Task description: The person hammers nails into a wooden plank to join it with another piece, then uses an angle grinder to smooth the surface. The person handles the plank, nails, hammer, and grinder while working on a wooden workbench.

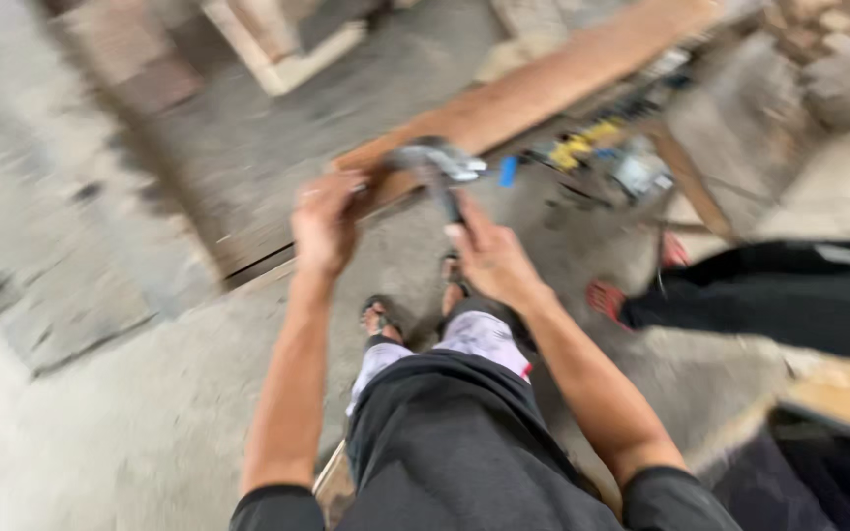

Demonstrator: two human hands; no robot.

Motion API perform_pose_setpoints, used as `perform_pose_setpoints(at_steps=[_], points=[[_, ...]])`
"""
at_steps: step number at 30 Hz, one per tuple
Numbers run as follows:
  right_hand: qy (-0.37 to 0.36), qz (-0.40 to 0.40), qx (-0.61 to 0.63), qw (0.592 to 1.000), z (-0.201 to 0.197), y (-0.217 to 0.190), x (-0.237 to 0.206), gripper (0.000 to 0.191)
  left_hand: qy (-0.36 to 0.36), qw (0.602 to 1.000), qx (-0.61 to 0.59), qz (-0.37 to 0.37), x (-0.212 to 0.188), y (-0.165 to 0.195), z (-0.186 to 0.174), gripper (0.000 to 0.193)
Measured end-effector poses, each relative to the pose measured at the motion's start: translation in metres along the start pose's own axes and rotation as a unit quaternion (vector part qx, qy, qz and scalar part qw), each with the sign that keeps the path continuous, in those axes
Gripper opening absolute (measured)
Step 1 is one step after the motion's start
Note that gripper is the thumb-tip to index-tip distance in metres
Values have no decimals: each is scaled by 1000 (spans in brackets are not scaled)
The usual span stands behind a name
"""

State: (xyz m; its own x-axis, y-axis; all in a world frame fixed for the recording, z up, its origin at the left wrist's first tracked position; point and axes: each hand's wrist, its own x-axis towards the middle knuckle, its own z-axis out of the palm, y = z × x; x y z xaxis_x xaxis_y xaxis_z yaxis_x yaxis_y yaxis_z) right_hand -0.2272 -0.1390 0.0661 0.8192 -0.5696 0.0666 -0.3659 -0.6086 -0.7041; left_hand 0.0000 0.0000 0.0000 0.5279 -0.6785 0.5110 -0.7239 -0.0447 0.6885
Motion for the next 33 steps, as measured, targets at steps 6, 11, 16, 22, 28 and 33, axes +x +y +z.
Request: perform_pose_setpoints(at_steps=[6,11,16,22,28,33], points=[[-48,110,129,984,5,-60,-4,49,22,998,-40,-45,12,18,-54,8],[-36,89,148,984,-7,-36,3,49,22,998,-37,-42,28,28,-34,8],[-35,90,151,984,-6,-34,2,50,24,998,-33,-41,26,30,-34,8],[-43,113,169,978,-9,-49,0,49,46,998,-1,-37,26,37,-31,8],[-25,-32,163,986,-47,-98,-22,47,75,996,38,-12,20,31,-31,7],[32,-149,119,981,-53,-111,-16,50,67,997,45,-8,14,22,-31,10]])
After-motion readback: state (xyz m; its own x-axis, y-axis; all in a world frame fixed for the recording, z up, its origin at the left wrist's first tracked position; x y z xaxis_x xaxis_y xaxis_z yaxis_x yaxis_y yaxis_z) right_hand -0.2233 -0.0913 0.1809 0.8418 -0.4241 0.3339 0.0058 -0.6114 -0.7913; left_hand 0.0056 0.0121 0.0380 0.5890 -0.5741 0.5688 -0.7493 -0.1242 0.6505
